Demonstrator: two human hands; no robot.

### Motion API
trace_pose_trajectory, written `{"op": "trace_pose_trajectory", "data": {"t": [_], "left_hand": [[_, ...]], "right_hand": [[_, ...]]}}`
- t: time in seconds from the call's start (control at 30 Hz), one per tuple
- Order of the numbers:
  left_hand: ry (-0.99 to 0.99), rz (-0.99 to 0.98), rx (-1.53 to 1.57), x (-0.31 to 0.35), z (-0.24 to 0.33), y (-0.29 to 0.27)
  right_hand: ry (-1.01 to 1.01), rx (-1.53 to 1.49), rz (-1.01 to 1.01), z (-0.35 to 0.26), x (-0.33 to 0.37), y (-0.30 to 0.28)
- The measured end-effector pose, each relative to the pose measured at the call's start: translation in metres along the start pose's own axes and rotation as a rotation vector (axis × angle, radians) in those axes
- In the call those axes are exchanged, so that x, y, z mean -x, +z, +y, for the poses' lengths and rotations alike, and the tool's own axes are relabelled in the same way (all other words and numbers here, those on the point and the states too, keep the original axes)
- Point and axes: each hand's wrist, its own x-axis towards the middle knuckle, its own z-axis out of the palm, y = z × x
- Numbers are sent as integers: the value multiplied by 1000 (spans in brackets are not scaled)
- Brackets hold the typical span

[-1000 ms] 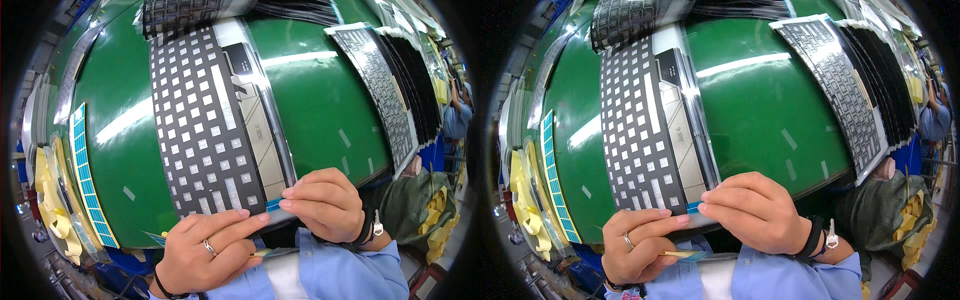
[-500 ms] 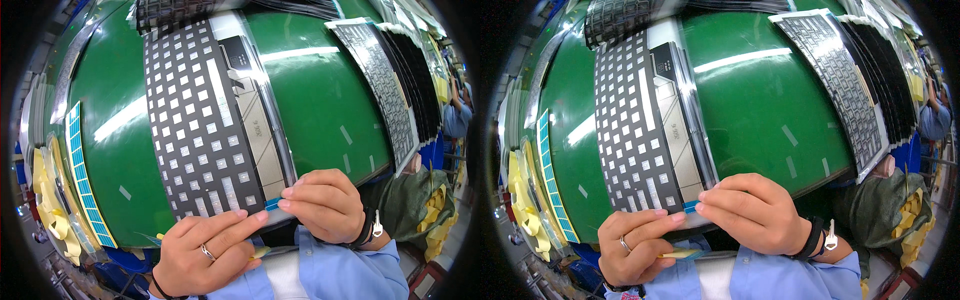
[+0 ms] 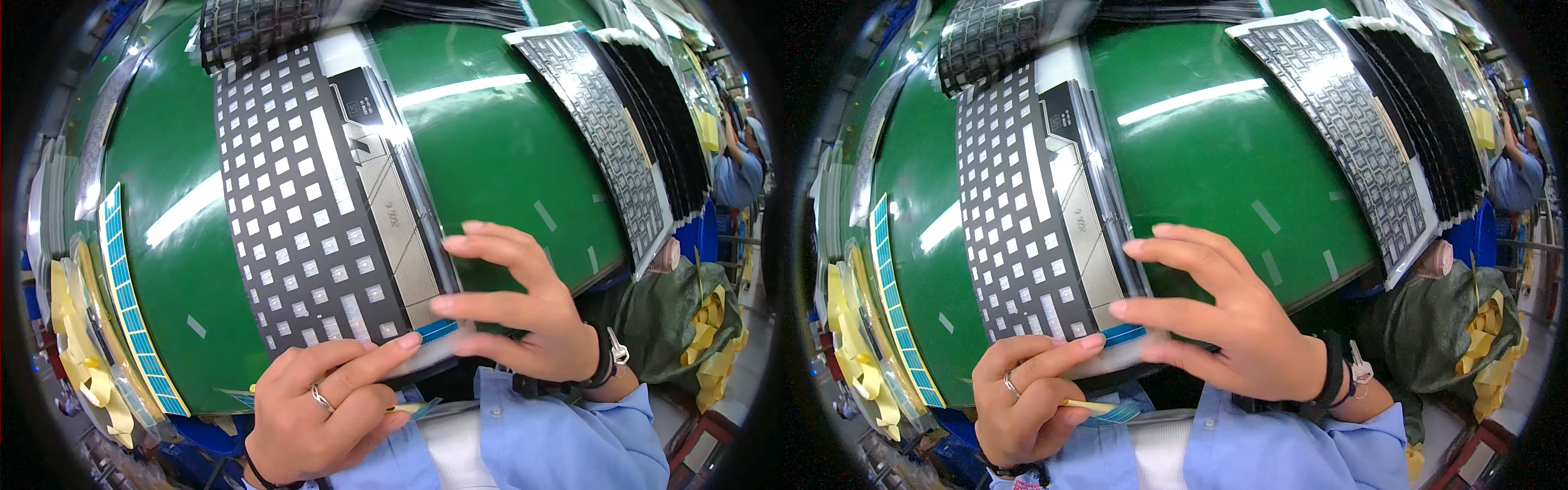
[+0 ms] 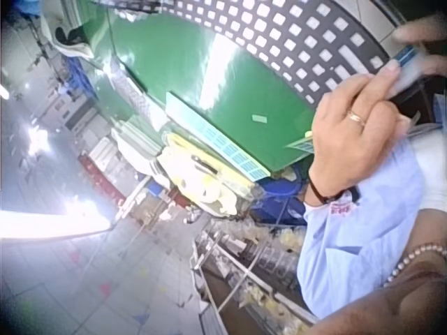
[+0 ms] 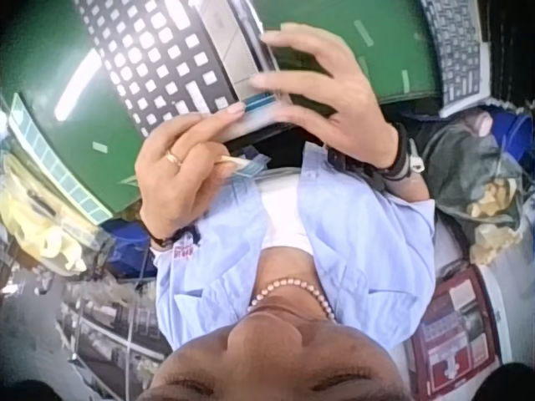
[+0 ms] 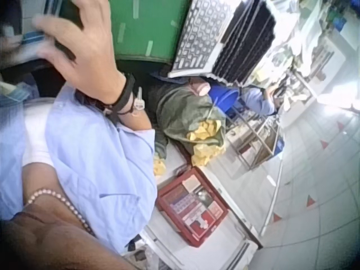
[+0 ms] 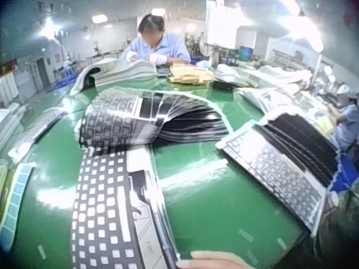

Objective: Assembling components for computer keyboards on a factory production line.

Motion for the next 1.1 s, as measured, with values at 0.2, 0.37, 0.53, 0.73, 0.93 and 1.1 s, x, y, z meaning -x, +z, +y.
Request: {"op": "trace_pose_trajectory", "data": {"t": [0.2,0.37,0.53,0.73,0.93,1.1], "left_hand": [[-36,-73,291,28,-8,-23],[92,92,407,30,-3,-34],[188,163,205,11,-3,-10],[80,-30,-183,0,5,1],[69,-15,-207,2,7,4],[85,26,-225,5,6,11]], "right_hand": [[-127,63,16,4,-10,0],[-56,-9,-109,-16,-18,-3],[126,-13,-26,-22,-5,2],[135,40,27,-22,-3,9],[45,264,73,-26,-5,17],[-7,346,13,-34,-5,27]]}}
